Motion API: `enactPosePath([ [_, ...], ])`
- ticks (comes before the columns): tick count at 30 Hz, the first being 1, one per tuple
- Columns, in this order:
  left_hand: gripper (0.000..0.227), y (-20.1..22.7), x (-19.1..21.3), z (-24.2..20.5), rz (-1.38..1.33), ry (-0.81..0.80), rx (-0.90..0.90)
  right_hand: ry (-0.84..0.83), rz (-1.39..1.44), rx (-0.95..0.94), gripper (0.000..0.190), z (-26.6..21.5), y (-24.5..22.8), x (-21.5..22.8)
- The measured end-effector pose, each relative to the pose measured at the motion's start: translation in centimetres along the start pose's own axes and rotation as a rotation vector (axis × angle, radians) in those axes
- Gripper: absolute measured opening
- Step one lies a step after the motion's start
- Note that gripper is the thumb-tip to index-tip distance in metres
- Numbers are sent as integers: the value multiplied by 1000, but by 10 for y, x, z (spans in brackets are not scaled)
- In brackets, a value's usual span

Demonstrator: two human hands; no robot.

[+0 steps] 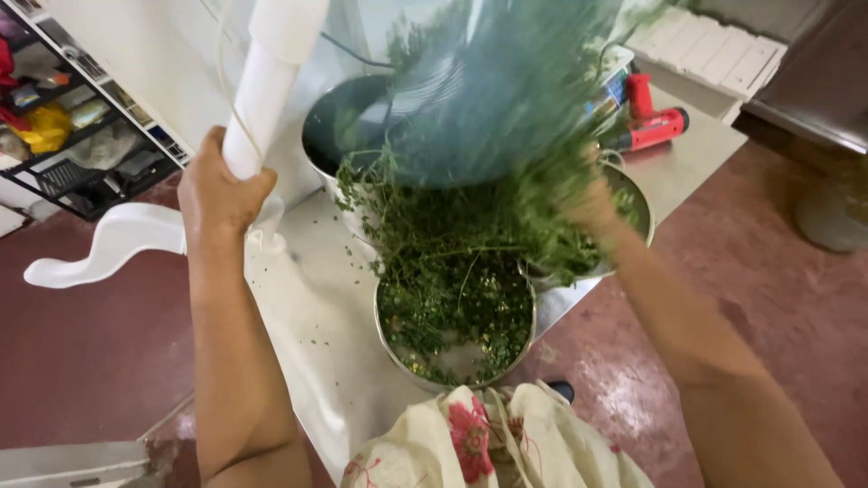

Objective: Processing tea leaves by transferring them between containers and using a handheld steaming device.

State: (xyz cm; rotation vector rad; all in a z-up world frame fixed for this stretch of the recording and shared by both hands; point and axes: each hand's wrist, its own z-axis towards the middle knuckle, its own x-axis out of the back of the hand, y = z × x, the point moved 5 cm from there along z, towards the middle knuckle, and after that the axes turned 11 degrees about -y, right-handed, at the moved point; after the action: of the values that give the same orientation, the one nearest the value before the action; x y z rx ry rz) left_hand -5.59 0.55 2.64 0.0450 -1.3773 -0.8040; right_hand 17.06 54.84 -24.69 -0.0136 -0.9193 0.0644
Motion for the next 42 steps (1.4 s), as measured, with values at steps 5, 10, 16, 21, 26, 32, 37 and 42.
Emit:
enactPosePath([
  [5,55,1,4,-13,-34,-21,5,-474,22,-398,37,-3,-69,-22],
  [10,59,-12,7,-4,24,-34,16,-717,241,-592,60,-17,-60,-23],
  [16,61,-20,18,-6,18,-16,21,-540,740,-652,104,-24,12,-22],
  [21,59,-23,18,-10,17,1,16,-464,515,-564,115,30,-10,14],
  [26,57,-18,21,-18,-8,-7,45,-603,6,-642,157,42,-17,16],
  [32,65,-42,11,-4,11,-30,45,-767,173,-437,156,49,25,-29],
  [37,61,-21,18,-22,13,-62,83,-736,204,-360,136,89,-30,27],
  [42,60,-33,9,-16,25,-45,87,-700,466,-541,148,47,-2,0],
])
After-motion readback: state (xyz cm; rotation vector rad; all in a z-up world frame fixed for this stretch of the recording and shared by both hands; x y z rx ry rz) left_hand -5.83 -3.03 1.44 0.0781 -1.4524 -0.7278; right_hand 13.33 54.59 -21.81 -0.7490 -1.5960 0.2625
